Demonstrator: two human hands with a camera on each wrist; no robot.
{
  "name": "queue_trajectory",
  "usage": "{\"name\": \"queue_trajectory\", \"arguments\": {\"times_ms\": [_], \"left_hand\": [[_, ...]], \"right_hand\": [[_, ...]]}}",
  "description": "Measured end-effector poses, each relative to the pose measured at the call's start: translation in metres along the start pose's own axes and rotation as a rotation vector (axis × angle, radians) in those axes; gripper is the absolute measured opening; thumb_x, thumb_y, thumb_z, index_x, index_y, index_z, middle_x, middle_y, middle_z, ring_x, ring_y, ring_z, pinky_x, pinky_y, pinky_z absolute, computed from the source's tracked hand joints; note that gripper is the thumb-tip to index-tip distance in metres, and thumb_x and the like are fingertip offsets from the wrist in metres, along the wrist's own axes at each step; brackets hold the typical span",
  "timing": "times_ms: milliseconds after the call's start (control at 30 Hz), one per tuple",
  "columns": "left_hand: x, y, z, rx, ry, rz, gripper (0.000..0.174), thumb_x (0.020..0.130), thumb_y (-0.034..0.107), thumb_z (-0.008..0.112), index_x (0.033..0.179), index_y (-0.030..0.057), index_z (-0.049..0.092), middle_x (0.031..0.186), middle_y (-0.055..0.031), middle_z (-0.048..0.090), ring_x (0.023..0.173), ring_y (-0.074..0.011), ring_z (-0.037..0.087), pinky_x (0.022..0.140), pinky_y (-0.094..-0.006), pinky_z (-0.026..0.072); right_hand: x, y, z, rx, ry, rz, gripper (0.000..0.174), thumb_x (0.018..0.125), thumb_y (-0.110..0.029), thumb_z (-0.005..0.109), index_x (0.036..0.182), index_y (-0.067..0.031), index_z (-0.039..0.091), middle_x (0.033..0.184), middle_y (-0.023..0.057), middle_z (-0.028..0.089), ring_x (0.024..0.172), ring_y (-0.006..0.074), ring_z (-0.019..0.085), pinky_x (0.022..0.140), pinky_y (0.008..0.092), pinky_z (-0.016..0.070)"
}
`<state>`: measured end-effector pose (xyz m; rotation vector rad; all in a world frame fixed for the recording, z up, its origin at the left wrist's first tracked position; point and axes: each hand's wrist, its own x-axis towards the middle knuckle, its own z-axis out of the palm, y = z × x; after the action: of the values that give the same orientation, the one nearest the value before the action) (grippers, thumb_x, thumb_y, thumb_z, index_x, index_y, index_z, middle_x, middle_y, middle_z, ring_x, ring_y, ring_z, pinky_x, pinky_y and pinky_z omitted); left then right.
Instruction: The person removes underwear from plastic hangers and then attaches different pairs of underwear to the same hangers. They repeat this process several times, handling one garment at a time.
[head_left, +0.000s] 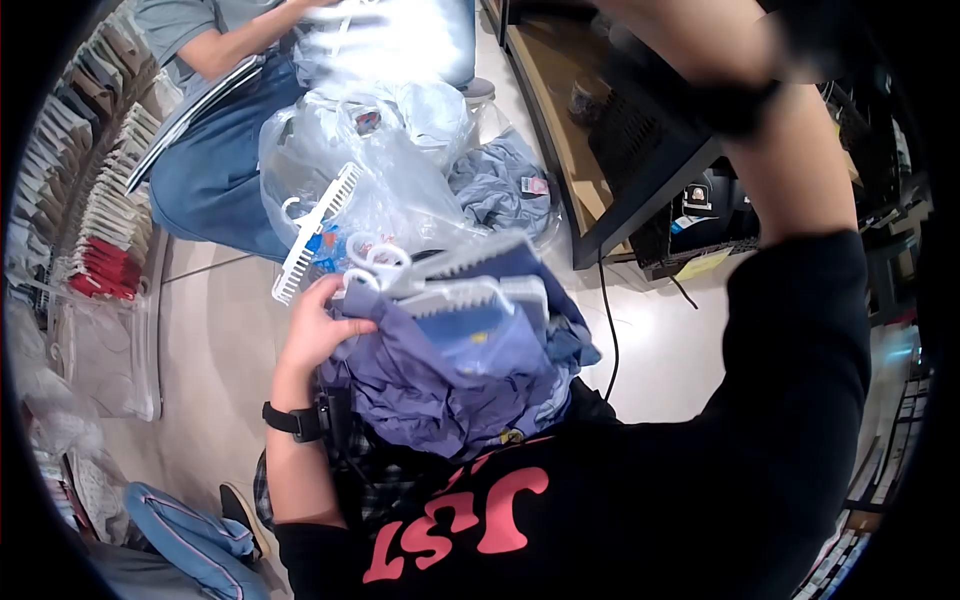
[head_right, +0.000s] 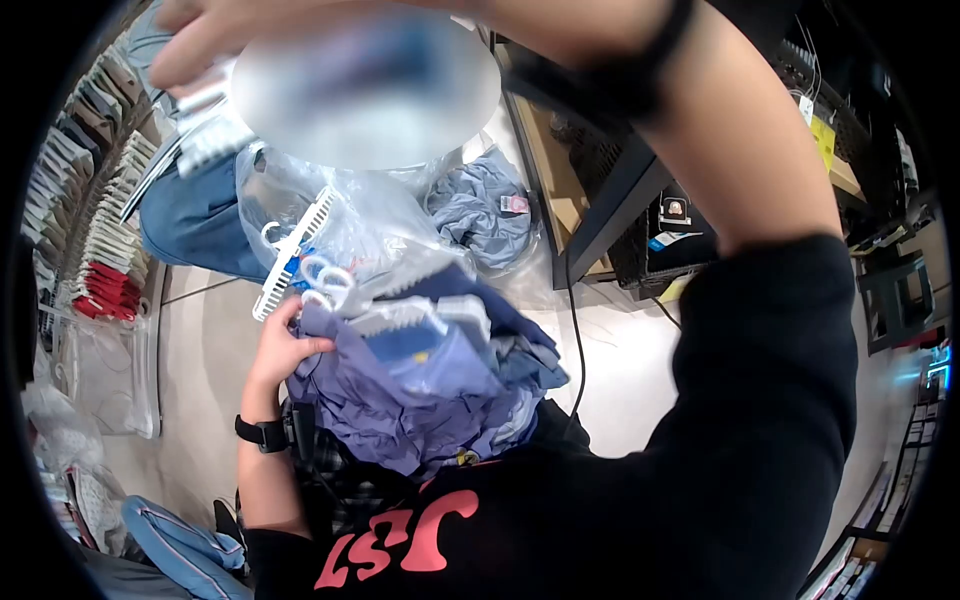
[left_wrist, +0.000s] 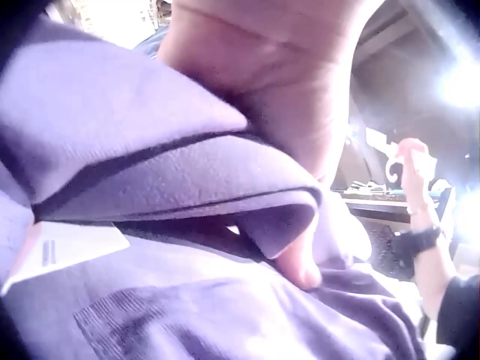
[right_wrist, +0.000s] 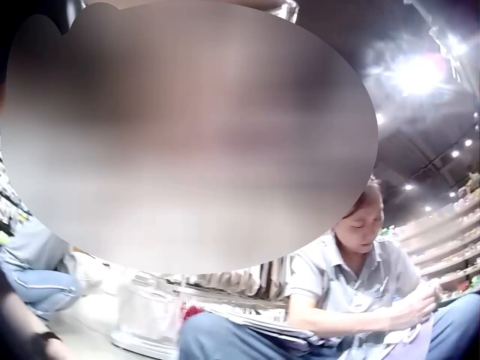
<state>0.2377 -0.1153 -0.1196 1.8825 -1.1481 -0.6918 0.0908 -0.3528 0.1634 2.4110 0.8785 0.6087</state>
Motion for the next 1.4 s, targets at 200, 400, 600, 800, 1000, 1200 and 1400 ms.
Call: {"name": "queue_trajectory", "arguments": {"times_ms": [200,400,600,800,1000,1200,1400], "left_hand": [[0.005,0.021,0.001,0.311,-0.012,0.027,0.062,0.052,0.020,0.082,0.105,0.0017,0.057,0.102,-0.0157,0.057,0.097,-0.0293,0.055,0.082,-0.0347,0.0435],[-0.027,0.025,-0.007,0.292,0.244,-0.046,0.079,0.053,0.019,0.082,0.123,0.0073,0.047,0.114,-0.0159,0.050,0.107,-0.0287,0.049,0.089,-0.0346,0.0403],[-0.099,0.047,-0.070,0.279,0.345,-0.387,0.042,0.065,0.015,0.075,0.102,0.0016,0.059,0.080,-0.0105,0.061,0.075,-0.0224,0.061,0.068,-0.0293,0.0466],[-0.170,0.050,-0.090,-0.287,0.935,0.104,0.007,0.086,0.007,0.057,0.091,0.0032,0.055,0.074,0.0042,0.052,0.063,-0.0023,0.046,0.056,-0.0152,0.0360],[-0.195,0.041,-0.082,-0.192,1.138,0.132,0.010,0.089,0.013,0.054,0.092,0.0060,0.048,0.071,0.0051,0.048,0.060,-0.0015,0.039,0.052,-0.0159,0.0295],[-0.203,0.044,-0.076,-0.295,1.186,0.148,0.011,0.093,0.014,0.048,0.099,0.0066,0.043,0.071,0.0038,0.048,0.060,-0.0008,0.041,0.053,-0.0149,0.0318],[-0.217,0.069,-0.061,-0.205,1.173,0.442,0.011,0.093,0.015,0.046,0.100,0.0064,0.043,0.067,-0.0047,0.055,0.054,-0.0118,0.052,0.048,-0.0210,0.0412]], "right_hand": [[-0.089,-0.130,-0.103,0.636,-0.665,0.458,0.007,0.074,-0.011,0.055,0.079,-0.0066,0.056,0.066,0.0073,0.059,0.058,0.0192,0.060,0.049,0.0304,0.0475],[-0.087,-0.162,-0.110,1.123,-0.034,0.583,0.008,0.082,-0.014,0.057,0.075,-0.0104,0.057,0.066,0.0039,0.064,0.056,0.0146,0.062,0.052,0.0274,0.0522],[-0.072,-0.197,-0.005,2.043,0.556,0.715,0.008,0.085,-0.011,0.057,0.087,-0.0047,0.052,0.072,0.0159,0.063,0.070,0.0262,0.064,0.069,0.0385,0.0539],[-0.005,-0.260,0.086,2.548,-0.071,0.792,0.014,0.082,0.000,0.056,0.094,-0.0031,0.048,0.096,0.0108,0.057,0.086,0.0190,0.060,0.077,0.0311,0.0482],[0.022,-0.286,0.104,2.360,-0.290,0.478,0.021,0.078,-0.004,0.065,0.092,-0.0044,0.050,0.080,-0.0014,0.053,0.080,0.0074,0.055,0.068,0.0215,0.0442],[0.025,-0.270,0.100,2.159,-0.666,0.200,0.019,0.076,-0.010,0.069,0.088,-0.0028,0.056,0.082,0.0043,0.060,0.072,0.0072,0.057,0.061,0.0221,0.0446],[0.034,-0.172,0.054,1.578,0.090,0.393,0.015,0.070,-0.011,0.073,0.075,-0.0004,0.064,0.072,0.0096,0.065,0.063,0.0108,0.059,0.054,0.0219,0.0456]]}}
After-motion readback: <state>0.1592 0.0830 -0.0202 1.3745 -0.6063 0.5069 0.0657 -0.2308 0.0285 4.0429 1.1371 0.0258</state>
